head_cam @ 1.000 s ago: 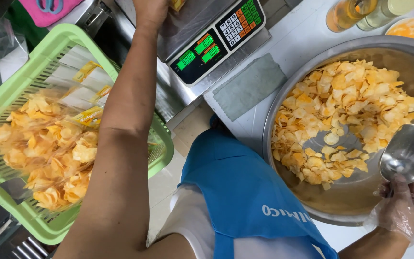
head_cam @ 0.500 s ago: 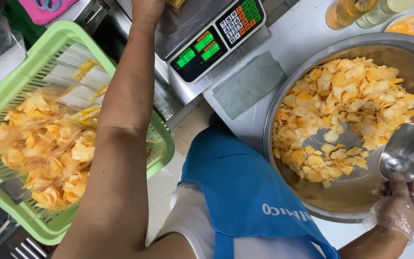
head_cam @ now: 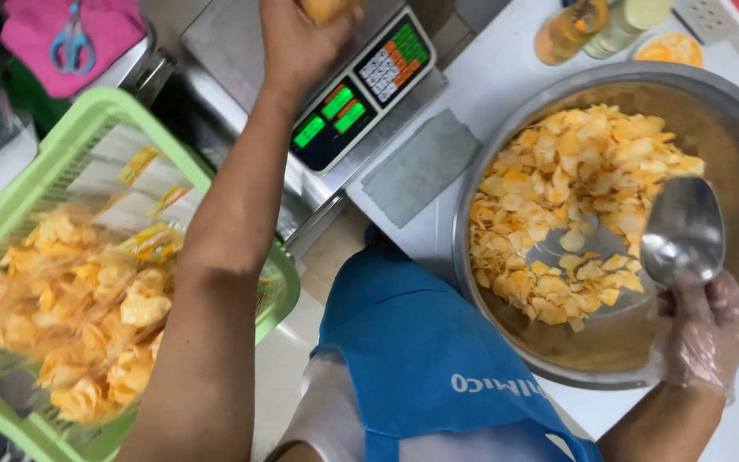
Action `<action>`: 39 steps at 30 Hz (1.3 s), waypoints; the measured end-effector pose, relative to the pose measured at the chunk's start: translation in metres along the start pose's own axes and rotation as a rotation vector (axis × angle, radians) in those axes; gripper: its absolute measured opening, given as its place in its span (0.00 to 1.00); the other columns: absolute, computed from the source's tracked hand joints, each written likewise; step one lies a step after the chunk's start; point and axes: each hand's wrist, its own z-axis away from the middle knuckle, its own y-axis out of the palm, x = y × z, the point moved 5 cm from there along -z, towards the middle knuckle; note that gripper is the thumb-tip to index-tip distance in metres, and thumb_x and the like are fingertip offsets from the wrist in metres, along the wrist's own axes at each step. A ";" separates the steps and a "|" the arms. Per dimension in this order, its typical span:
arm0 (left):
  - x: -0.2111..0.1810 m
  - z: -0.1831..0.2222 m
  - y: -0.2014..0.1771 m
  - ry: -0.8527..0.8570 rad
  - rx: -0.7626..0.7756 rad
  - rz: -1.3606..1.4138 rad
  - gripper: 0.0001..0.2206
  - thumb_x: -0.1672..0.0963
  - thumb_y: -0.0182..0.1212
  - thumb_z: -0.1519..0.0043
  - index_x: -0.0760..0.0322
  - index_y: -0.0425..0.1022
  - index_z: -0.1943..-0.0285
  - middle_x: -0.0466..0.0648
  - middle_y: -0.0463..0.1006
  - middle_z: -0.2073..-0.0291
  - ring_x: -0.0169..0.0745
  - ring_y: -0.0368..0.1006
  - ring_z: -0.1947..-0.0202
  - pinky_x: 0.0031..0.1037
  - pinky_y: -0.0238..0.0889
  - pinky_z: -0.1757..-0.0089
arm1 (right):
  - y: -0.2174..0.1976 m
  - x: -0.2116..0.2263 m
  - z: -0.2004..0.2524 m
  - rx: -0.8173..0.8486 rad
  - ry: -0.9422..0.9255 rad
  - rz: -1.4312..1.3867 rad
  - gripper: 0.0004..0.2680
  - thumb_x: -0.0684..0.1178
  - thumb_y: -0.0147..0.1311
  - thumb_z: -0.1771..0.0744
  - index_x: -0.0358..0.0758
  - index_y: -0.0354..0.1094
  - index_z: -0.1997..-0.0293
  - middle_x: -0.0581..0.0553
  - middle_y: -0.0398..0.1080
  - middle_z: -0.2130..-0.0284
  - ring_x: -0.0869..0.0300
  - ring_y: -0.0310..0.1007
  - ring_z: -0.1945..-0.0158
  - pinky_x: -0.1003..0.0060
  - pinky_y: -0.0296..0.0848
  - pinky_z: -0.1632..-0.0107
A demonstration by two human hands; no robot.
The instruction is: Packaging chips from a large bowl into individual containers and placing them in a basket for storage.
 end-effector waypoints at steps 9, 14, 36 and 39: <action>-0.187 0.067 0.088 0.707 0.534 -0.233 0.37 0.61 0.69 0.41 0.68 0.50 0.24 0.64 0.68 0.35 0.69 0.67 0.33 0.64 0.45 0.32 | 0.041 0.143 0.030 0.224 -0.431 0.495 0.06 0.44 0.51 0.27 0.31 0.71 0.54 0.37 0.72 0.65 0.51 0.69 0.63 0.55 0.64 0.61; -0.243 0.091 0.103 1.249 0.351 -0.555 0.34 0.58 0.81 0.21 0.62 0.50 0.24 0.57 0.74 0.41 0.55 0.73 0.40 0.57 0.62 0.40 | 0.037 0.125 0.036 0.404 -0.313 0.349 0.06 0.46 0.50 0.28 0.40 0.73 0.51 0.48 0.75 0.63 0.59 0.72 0.57 0.62 0.69 0.50; -0.207 0.215 0.135 -0.243 0.442 0.706 0.47 0.64 0.79 0.42 0.46 0.46 0.20 0.50 0.58 0.27 0.51 0.68 0.30 0.39 0.78 0.39 | -0.033 -0.046 0.018 0.365 -0.380 1.469 0.13 0.46 0.42 0.28 0.42 0.64 0.35 0.39 0.79 0.64 0.42 0.81 0.65 0.51 0.81 0.65; -0.208 0.209 0.110 -0.003 0.368 0.456 0.45 0.58 0.78 0.32 0.41 0.42 0.17 0.41 0.48 0.20 0.54 0.61 0.22 0.50 0.75 0.30 | -0.043 -0.076 -0.001 0.315 -0.379 1.375 0.18 0.54 0.37 0.27 0.38 0.56 0.30 0.31 0.77 0.56 0.33 0.79 0.57 0.45 0.75 0.54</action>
